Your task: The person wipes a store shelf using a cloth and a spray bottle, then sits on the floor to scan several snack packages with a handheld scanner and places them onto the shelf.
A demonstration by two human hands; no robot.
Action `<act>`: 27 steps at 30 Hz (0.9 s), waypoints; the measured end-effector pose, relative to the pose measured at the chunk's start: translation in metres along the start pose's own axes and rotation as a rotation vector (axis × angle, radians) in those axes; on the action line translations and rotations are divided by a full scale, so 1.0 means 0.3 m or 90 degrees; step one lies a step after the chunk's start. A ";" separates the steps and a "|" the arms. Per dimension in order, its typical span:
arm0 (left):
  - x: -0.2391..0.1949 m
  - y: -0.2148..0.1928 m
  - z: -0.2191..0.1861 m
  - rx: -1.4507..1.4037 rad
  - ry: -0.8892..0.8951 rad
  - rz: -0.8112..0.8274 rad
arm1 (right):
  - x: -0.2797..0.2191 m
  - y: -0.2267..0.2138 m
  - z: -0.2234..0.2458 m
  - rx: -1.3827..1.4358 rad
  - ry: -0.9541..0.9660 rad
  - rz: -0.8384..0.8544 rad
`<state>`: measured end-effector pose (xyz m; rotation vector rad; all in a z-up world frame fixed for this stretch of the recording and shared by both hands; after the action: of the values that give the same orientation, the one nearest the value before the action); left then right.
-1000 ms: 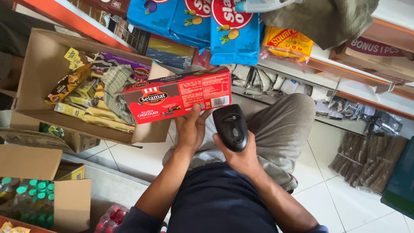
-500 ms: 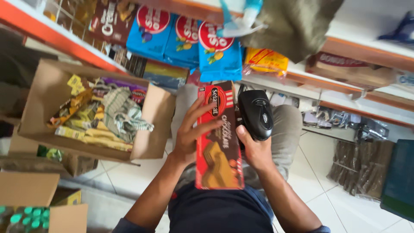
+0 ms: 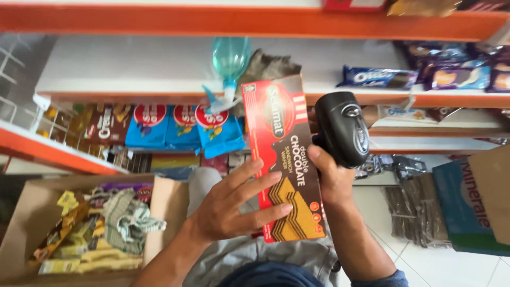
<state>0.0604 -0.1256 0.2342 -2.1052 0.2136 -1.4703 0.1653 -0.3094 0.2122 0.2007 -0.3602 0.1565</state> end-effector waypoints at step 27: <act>0.685 -0.088 0.265 -0.028 0.149 -0.154 | 0.328 -0.130 0.329 0.127 -0.289 -0.170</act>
<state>0.2071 -0.1643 0.3964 -2.0469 0.0804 -1.8727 0.2307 -0.3577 0.3321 0.4815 -0.7659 -0.1215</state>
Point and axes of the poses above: each hand's wrist, its own x-axis towards the middle knuckle, its own y-axis out of the palm, z = x × y, the point moved 6 cm from there along x, towards the middle knuckle, and after that the axes turned 9 degrees about -x, right-handed, at the moved point
